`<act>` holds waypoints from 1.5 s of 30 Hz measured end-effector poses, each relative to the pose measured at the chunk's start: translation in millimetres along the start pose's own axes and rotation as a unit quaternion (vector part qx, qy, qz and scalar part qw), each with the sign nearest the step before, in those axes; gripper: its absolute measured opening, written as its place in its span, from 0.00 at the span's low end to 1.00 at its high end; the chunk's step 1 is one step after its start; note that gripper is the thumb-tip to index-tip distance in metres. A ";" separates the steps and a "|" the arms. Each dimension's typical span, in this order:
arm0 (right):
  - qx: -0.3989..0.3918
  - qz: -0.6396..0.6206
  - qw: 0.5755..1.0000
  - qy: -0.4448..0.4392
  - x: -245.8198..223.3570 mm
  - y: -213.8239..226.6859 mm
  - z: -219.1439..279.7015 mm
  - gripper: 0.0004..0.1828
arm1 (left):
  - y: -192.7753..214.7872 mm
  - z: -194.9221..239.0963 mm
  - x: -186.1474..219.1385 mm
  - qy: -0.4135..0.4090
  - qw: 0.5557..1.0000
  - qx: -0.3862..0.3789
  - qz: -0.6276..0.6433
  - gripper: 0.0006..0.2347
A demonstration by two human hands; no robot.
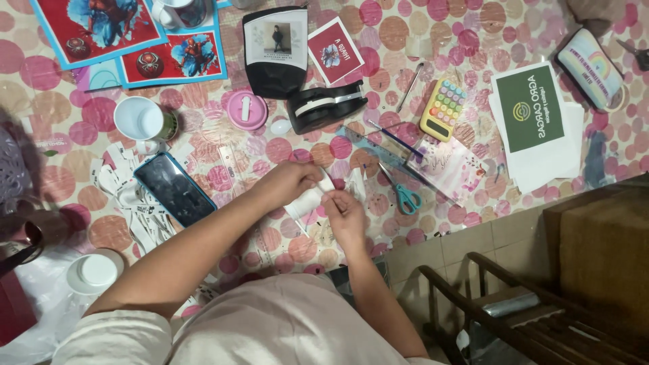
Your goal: The person wraps a white mug with a paper sleeve and secures it with tape. They then place the mug into a red heat press machine and close the lid. Finally, the person retrieves a black pouch from the table and opens it to reveal printed images inside.
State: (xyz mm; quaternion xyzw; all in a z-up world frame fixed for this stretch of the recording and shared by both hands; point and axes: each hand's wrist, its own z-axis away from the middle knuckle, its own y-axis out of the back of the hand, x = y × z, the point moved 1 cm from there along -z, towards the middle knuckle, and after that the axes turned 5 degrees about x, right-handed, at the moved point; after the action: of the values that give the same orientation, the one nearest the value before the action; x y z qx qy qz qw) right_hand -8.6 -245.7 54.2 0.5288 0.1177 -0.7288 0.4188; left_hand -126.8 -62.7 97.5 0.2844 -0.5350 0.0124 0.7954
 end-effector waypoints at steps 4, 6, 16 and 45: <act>-0.022 -0.006 1.000 0.002 10.8 1.1 12.6 0.15 | -19.8 -5.1 -24.0 -0.033 0.999 -0.001 -0.043 0.08; -0.021 -0.004 1.000 -0.005 24.2 0.0 9.2 0.08 | -37.7 -11.4 -49.7 -0.047 0.997 0.005 -0.069 0.05; 0.018 0.019 1.000 -0.015 21.0 -4.5 6.3 0.11 | -31.0 -13.2 -43.9 -0.026 0.993 -0.026 -0.112 0.07; 0.052 -0.054 0.995 -0.064 82.0 21.8 -19.8 0.19 | -14.7 58.1 -63.8 0.291 0.936 0.165 0.111 0.17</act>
State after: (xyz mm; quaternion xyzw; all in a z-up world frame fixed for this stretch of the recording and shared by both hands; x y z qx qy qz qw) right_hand 13.4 -286.9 -19.4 0.4948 0.0815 -0.7879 0.3573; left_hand -198.4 -83.9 51.7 0.3345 -0.2991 0.2702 0.8518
